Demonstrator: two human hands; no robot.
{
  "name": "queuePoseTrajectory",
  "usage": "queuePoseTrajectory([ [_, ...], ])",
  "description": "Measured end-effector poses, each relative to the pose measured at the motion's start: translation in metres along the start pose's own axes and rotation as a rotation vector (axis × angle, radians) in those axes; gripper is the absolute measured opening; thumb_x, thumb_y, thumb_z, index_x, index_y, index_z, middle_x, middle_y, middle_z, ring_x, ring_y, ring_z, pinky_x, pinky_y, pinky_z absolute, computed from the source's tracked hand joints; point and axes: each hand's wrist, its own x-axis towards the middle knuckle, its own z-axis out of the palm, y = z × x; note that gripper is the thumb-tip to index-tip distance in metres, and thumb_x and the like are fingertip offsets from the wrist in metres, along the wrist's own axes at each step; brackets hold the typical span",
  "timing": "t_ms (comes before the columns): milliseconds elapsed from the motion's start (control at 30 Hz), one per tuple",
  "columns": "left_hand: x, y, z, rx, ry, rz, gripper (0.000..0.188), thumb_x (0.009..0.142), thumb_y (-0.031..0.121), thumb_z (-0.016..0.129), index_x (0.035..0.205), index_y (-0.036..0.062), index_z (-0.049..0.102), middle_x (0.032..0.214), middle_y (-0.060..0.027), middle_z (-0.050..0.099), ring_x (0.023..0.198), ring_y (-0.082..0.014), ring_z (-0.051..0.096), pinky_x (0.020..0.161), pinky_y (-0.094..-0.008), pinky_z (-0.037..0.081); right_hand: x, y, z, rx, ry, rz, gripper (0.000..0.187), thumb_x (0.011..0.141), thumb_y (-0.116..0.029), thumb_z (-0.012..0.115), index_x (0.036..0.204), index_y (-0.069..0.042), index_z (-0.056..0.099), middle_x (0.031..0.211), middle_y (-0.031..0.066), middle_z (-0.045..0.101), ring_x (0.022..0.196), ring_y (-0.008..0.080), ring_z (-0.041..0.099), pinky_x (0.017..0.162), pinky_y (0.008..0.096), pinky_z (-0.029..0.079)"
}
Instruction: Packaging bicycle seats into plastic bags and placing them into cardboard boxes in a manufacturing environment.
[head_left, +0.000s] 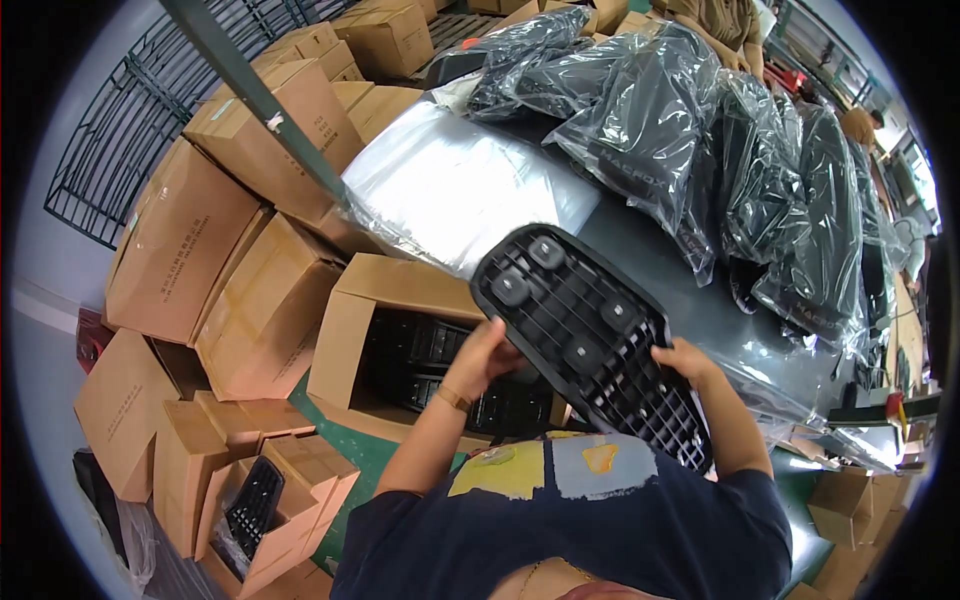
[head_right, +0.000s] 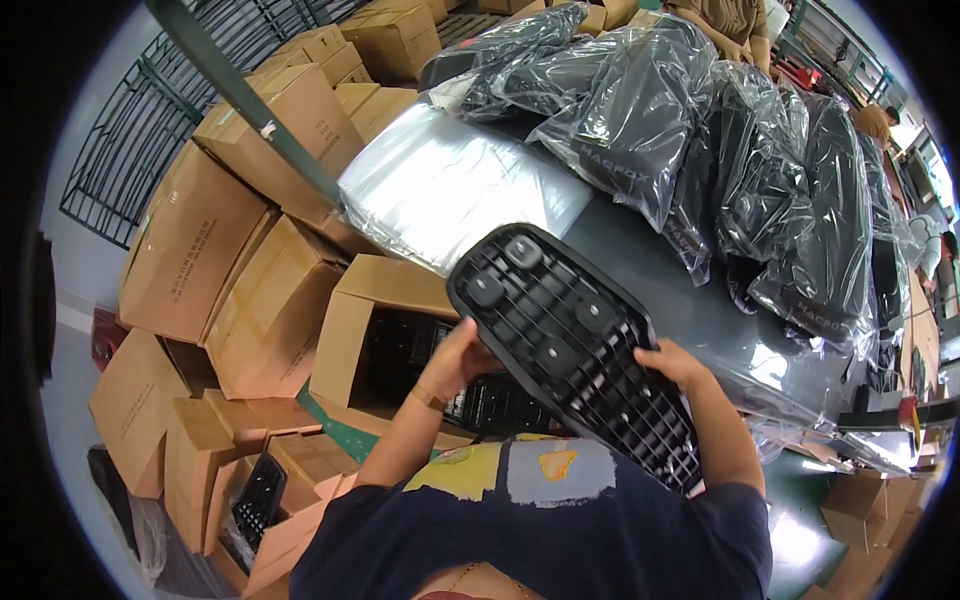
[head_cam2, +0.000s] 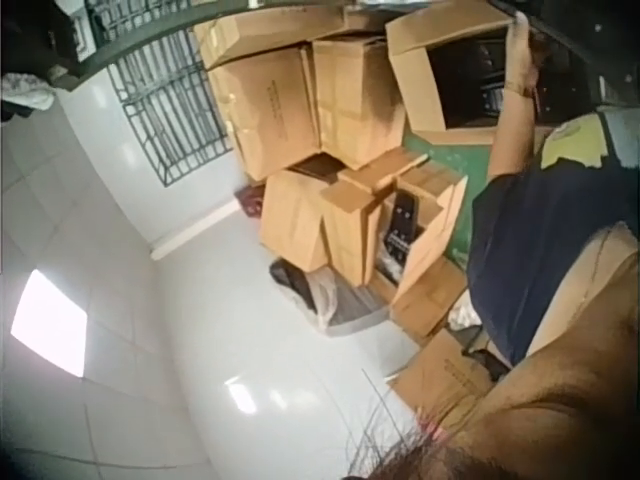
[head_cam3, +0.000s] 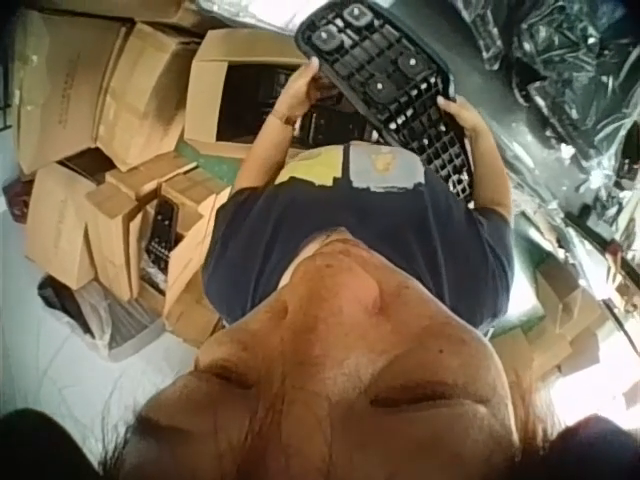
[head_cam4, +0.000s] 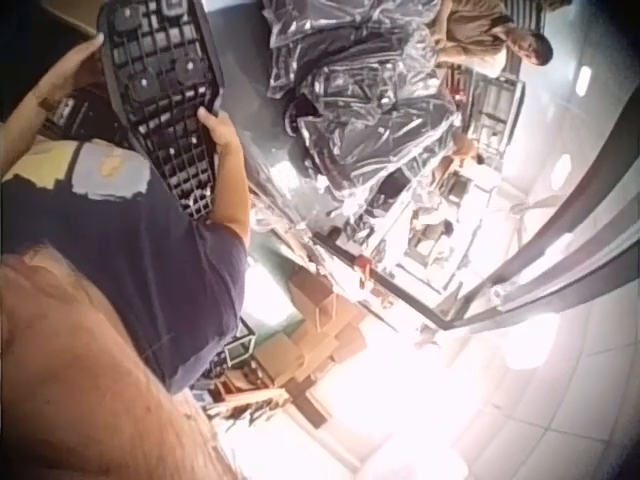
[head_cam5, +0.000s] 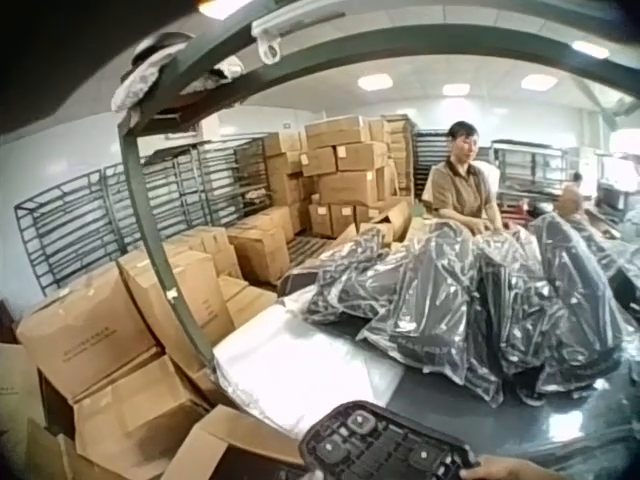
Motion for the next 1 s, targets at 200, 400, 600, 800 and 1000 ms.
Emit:
queuePoseTrajectory([
  [200,0.140,0.035,-0.042,0.745,0.473,0.440,0.041,0.083,0.040,0.061,0.101,0.0026,0.058,0.095,-0.0099,0.061,0.086,-0.0216,0.059,0.075,-0.0343,0.048,-0.025,0.054,-0.043,0.121,0.099,0.008,0.050,0.070,-0.041,0.075,0.098,-0.002,0.060,0.084,0.0037,0.062,0.075,0.0149,0.060,0.069,0.0282,0.048],
  [400,0.202,0.044,0.001,1.866,0.713,0.241,0.037,0.077,0.033,0.067,0.098,0.0029,0.060,0.090,-0.0146,0.059,0.088,-0.0296,0.057,0.080,-0.0371,0.046,-0.022,0.071,-0.070,0.183,0.183,-0.032,0.052,0.068,-0.042,0.075,0.099,-0.003,0.060,0.083,0.0023,0.060,0.074,0.0139,0.057,0.068,0.0265,0.046],
  [600,0.225,0.035,0.045,0.744,0.097,0.590,0.017,0.080,0.006,0.059,0.096,0.0006,0.056,0.090,-0.0149,0.056,0.086,-0.0309,0.056,0.077,-0.0377,0.045,-0.012,0.064,-0.085,0.222,0.179,-0.044,0.053,0.069,-0.040,0.074,0.102,-0.002,0.059,0.086,0.0029,0.060,0.078,0.0142,0.057,0.070,0.0272,0.046],
  [800,0.187,0.033,0.000,1.682,0.759,0.405,0.033,0.070,0.031,0.072,0.083,0.0057,0.056,0.089,-0.0128,0.052,0.086,-0.0307,0.051,0.075,-0.0395,0.042,0.004,0.056,-0.088,0.264,0.159,-0.076,0.054,0.069,-0.041,0.074,0.102,-0.001,0.059,0.086,0.0029,0.060,0.077,0.0143,0.057,0.070,0.0272,0.046],
  [1000,0.198,0.047,-0.054,1.526,0.613,0.506,0.021,0.081,0.025,0.061,0.078,0.0037,0.059,0.081,-0.0103,0.059,0.074,-0.0292,0.055,0.068,-0.0370,0.044,0.028,0.042,-0.088,0.160,0.059,0.010,0.054,0.070,-0.040,0.073,0.104,0.000,0.059,0.089,0.0043,0.062,0.079,0.0158,0.059,0.073,0.0284,0.047],
])
